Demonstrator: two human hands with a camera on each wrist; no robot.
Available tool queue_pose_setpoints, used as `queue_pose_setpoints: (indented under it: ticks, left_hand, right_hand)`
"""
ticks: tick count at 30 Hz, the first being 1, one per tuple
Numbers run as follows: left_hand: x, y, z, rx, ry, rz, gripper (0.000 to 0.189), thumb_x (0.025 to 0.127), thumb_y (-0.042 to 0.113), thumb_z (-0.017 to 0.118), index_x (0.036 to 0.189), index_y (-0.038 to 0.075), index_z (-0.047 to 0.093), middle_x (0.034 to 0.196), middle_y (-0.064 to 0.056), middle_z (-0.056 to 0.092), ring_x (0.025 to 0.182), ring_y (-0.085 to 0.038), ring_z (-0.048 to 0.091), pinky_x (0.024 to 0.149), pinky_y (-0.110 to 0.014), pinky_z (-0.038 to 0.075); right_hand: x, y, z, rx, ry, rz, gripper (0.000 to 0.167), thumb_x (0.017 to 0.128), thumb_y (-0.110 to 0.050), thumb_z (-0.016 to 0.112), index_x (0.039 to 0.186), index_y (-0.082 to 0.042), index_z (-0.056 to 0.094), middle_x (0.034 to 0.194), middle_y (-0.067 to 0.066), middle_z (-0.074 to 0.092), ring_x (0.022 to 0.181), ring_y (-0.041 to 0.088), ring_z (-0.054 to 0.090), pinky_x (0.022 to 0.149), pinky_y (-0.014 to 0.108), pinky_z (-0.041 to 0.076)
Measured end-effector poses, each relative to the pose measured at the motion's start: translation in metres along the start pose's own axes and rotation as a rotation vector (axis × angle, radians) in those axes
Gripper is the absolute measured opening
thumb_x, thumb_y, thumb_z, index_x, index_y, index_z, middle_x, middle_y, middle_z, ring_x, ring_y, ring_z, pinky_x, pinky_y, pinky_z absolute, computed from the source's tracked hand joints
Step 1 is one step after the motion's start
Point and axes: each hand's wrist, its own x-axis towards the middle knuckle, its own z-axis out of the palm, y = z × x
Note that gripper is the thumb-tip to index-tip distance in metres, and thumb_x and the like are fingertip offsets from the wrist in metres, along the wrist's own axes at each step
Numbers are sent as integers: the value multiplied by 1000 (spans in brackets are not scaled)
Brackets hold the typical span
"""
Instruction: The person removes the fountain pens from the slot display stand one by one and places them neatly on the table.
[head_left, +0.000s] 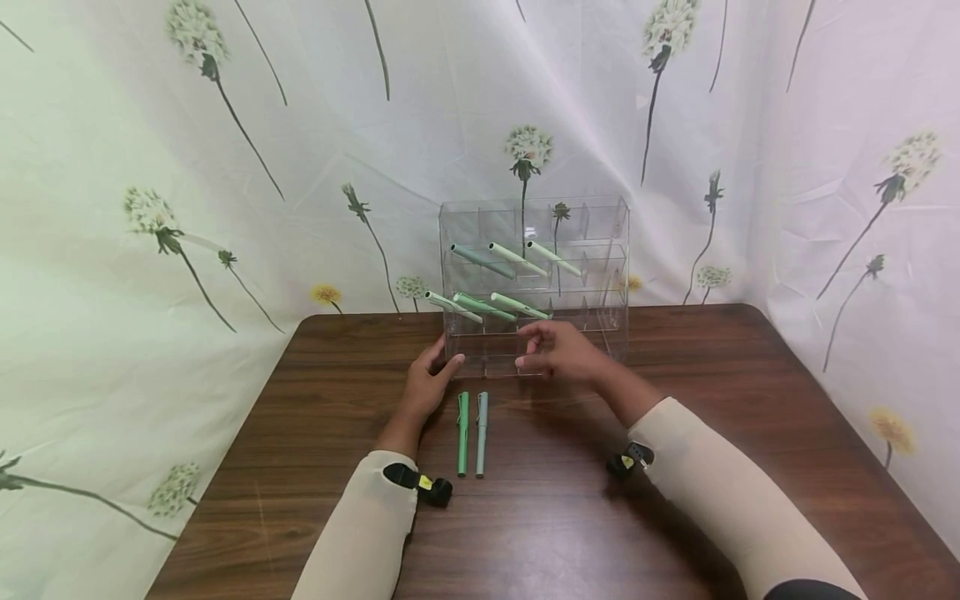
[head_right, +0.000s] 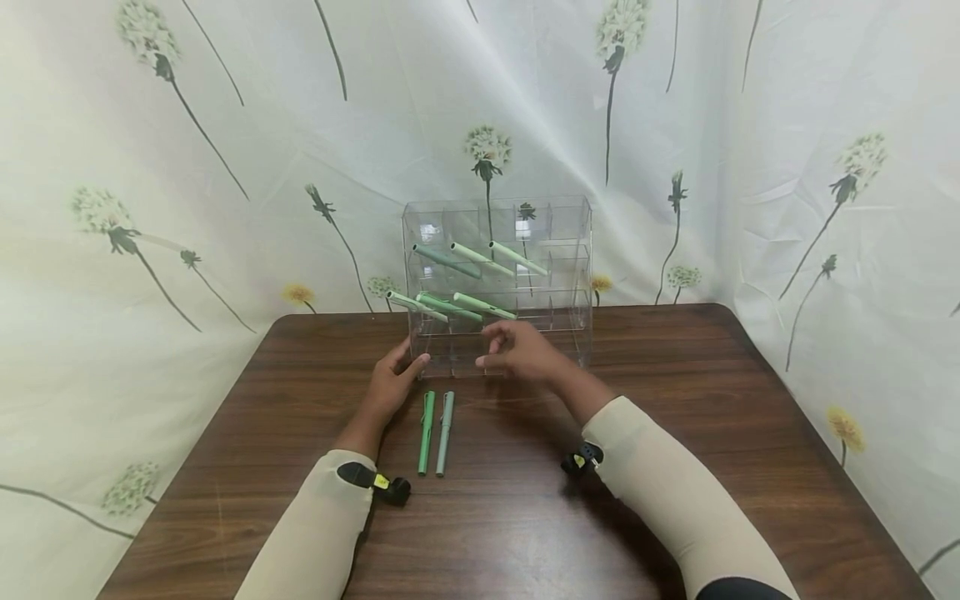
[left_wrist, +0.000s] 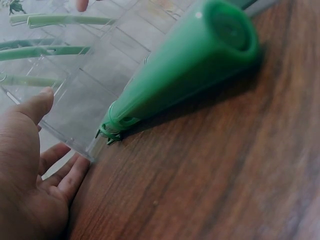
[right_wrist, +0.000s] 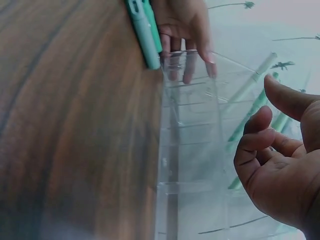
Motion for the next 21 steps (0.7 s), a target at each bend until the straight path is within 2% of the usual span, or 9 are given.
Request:
queue_pose_setpoints:
  ticks: [4, 8, 11, 13, 15, 18, 21]
  left_hand:
    - [0, 0, 0, -8, -2, 10, 67, 111, 30, 69, 171, 22, 41, 162, -21, 54, 149, -40, 56, 122, -60, 45]
    - [0, -1, 0, -21, 1, 7, 68, 110, 28, 70, 171, 20, 41, 161, -23, 54, 149, -41, 56, 121, -59, 45]
    - [-4, 11, 0, -30, 0, -15, 68, 110, 23, 69, 171, 15, 39, 161, -28, 52, 149, -45, 54, 122, -61, 44]
    - [-5, 13, 0, -35, 2, -26, 68, 111, 21, 68, 171, 14, 38, 163, -30, 50, 150, -47, 52, 123, -62, 42]
    - [-5, 14, 1, -33, 2, -33, 69, 111, 20, 67, 172, 13, 36, 164, -31, 48, 151, -48, 50, 124, -64, 40]
    - [0, 2, 1, -26, 8, -22, 69, 111, 22, 68, 172, 16, 36, 164, -28, 49, 151, -46, 51, 124, -64, 41]
    - [0, -1, 1, -18, 6, -7, 69, 110, 25, 69, 172, 17, 38, 163, -27, 51, 150, -45, 54, 122, -63, 43]
  right_hand:
    - [1, -9, -8, -13, 18, -2, 58, 99, -13, 83, 150, 2, 60, 103, 6, 64, 69, 22, 61, 72, 51, 61]
    - [4, -17, -14, -4, 39, -6, 57, 98, -12, 83, 150, 2, 62, 104, 6, 63, 72, 20, 60, 69, 43, 60]
    - [7, -22, -20, 10, 47, 2, 58, 98, -12, 83, 149, 3, 61, 107, 7, 63, 74, 17, 59, 66, 34, 57]
    - [9, -24, -24, 12, 52, 7, 58, 98, -11, 83, 150, 3, 60, 109, 8, 63, 74, 17, 59, 64, 31, 56]
    - [10, -26, -28, 4, 58, 14, 58, 99, -12, 82, 151, 2, 60, 111, 8, 63, 74, 19, 60, 66, 34, 57]
    - [12, -28, -32, -15, 75, 5, 57, 100, -13, 82, 151, 1, 61, 112, 8, 63, 72, 20, 60, 69, 40, 59]
    - [16, -28, -35, -23, 94, -5, 54, 99, -14, 82, 148, -1, 64, 112, 9, 62, 70, 21, 58, 70, 42, 59]
